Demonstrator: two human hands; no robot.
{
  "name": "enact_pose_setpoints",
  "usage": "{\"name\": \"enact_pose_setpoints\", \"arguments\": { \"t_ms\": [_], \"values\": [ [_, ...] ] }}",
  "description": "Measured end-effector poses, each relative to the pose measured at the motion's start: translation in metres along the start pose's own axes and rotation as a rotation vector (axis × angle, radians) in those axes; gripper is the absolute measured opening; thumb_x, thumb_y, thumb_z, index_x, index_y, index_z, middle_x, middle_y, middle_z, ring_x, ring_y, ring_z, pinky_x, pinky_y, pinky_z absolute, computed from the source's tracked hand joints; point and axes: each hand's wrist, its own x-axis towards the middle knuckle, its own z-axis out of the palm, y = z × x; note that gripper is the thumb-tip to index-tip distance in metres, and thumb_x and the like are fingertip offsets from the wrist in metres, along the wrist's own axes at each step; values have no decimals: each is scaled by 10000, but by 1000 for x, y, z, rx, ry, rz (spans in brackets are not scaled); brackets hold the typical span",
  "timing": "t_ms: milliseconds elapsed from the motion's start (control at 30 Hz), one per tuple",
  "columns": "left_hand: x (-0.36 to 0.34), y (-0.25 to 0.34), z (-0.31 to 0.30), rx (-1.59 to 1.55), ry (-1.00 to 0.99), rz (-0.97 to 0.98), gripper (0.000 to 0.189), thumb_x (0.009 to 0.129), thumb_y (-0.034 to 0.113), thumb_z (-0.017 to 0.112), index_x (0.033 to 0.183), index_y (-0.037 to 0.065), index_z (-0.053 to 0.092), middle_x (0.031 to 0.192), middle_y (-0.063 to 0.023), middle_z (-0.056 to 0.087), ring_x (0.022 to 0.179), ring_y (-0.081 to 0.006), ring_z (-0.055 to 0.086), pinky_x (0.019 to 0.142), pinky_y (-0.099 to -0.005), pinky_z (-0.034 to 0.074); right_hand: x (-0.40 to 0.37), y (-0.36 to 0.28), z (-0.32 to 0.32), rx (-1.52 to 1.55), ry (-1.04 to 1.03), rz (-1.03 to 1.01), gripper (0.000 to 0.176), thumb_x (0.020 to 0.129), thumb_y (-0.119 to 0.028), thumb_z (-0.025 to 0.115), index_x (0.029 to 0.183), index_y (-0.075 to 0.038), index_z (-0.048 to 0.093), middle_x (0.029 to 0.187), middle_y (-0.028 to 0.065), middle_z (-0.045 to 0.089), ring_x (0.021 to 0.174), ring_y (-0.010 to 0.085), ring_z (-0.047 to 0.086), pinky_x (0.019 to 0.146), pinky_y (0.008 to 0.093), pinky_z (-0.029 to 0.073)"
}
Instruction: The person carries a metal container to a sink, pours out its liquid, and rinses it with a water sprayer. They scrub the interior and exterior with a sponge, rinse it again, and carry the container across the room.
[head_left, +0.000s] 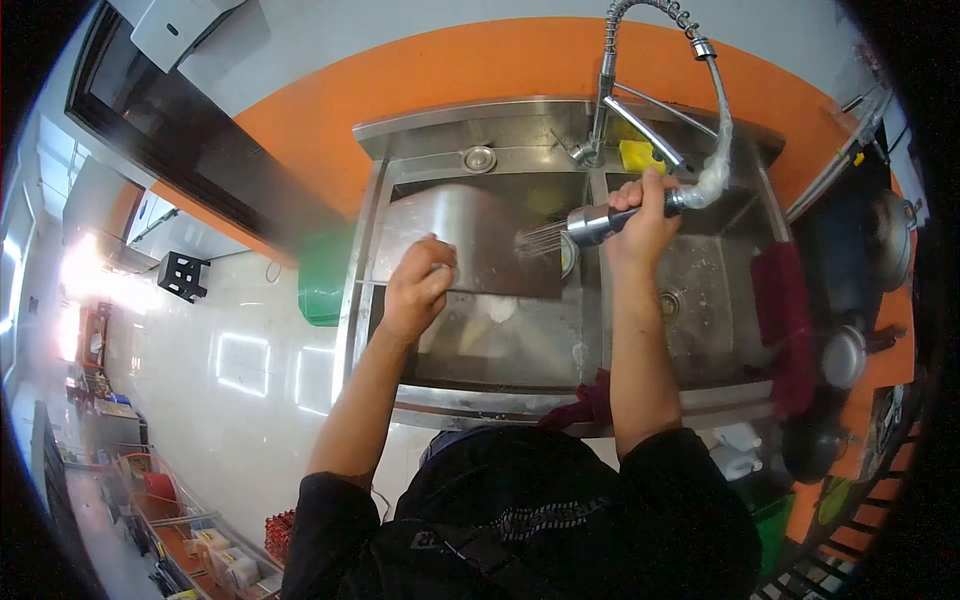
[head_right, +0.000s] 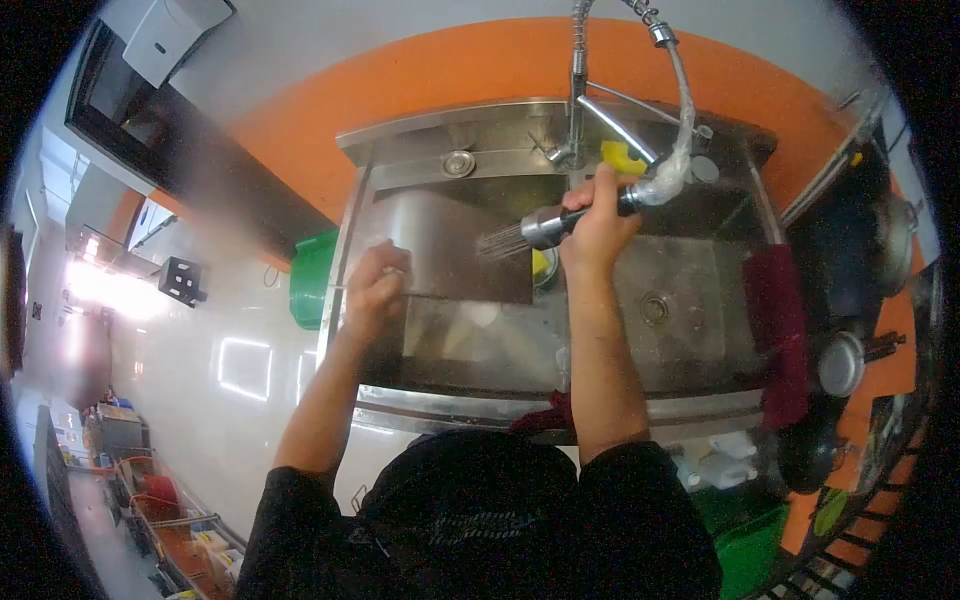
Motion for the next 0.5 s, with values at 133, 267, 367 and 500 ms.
{"name": "enact_pose_setpoints", "arguments": {
  "t_ms": [133, 267, 367, 500],
  "values": [
    [4, 4, 13, 170, -166, 284, 180, 558, 71, 595, 692, 98, 478, 839, -11, 546, 816, -217, 553, 660, -311, 476, -20, 0, 11, 146, -88, 154, 183, 866, -58, 542, 781, -126, 395, 571, 7, 423, 477, 116, 429, 485, 280, 406],
    [1, 1, 30, 203, -217, 364, 139, 598, 136, 576, 701, 118, 484, 829, 17, 524, 783, -185, 526, 650, -312, 464, -29, 10, 22, 198, -115, 195, 176, 874, -60, 535, 780, -126, 402, 583, 12, 430, 498, 116, 432, 504, 275, 412],
    [0, 0, 37, 241, -239, 420, 130, 618, 145, 573, 719, 141, 491, 840, 23, 514, 789, -172, 512, 659, -295, 447, -24, 22, 29, 126, -99, 118, 173, 876, -82, 545, 767, -104, 413, 574, 16, 454, 499, 119, 458, 505, 271, 415],
    [6, 4, 37, 255, -301, 467, 126, 635, 152, 570, 736, 162, 496, 853, 31, 504, 797, -161, 501, 666, -273, 429, -16, 35, 33, -105, -79, -25, 193, 870, -91, 562, 750, -83, 411, 548, 26, 485, 487, 126, 497, 505, 264, 419]
  ]
}}
